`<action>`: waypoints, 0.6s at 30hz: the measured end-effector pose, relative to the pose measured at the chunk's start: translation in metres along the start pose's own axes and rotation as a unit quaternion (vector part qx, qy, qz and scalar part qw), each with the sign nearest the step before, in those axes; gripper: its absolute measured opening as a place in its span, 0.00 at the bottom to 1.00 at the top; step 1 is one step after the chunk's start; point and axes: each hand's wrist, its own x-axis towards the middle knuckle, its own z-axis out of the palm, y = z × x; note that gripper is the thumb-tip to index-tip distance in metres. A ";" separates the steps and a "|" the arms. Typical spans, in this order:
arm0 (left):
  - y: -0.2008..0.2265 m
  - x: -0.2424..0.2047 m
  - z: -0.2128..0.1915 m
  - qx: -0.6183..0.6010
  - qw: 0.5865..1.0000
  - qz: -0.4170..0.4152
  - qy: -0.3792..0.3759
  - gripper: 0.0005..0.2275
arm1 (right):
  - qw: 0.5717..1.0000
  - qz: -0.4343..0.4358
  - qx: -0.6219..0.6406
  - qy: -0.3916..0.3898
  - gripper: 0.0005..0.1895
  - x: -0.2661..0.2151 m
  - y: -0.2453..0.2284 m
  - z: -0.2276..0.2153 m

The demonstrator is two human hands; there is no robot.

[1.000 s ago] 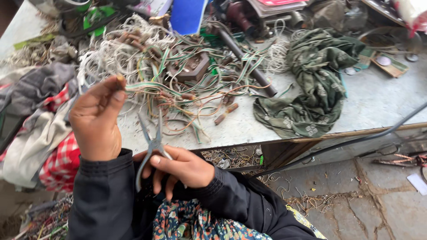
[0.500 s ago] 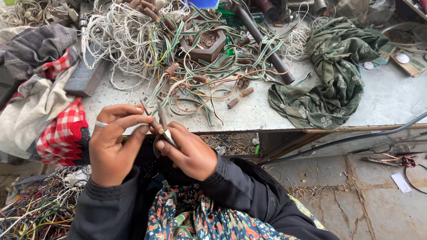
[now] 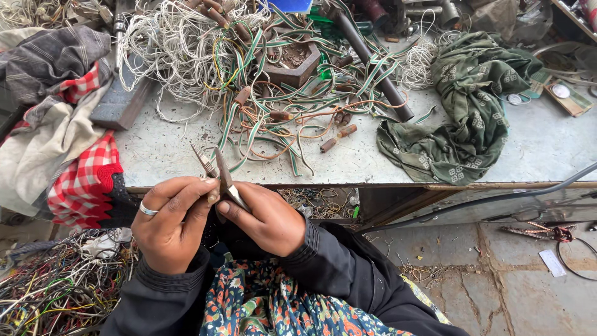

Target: The person uses pliers to strip insulation from multiple small wires, then gathers and separates the stripped wires by hand. The work occurs at a cluttered table with various tools and materials nearby.

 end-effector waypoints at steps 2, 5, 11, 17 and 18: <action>-0.001 -0.003 0.001 0.022 1.000 -0.001 0.002 0.10 | 1.000 0.025 -0.006 -0.009 0.19 0.000 0.000 0.000; -0.003 -0.006 0.004 0.049 0.999 -0.003 0.013 0.09 | 0.999 0.048 -0.004 -0.020 0.18 0.001 0.001 0.001; -0.006 -0.009 0.008 0.048 0.998 -0.004 0.029 0.08 | 1.000 -0.002 -0.025 0.012 0.17 0.000 -0.002 0.006; -0.003 -0.011 0.008 0.038 0.998 -0.015 0.043 0.07 | 0.990 0.117 0.078 -0.021 0.23 0.000 -0.005 0.010; -0.002 -0.010 0.008 0.026 0.999 -0.015 0.044 0.08 | 0.987 0.136 0.077 -0.023 0.24 0.001 -0.004 0.011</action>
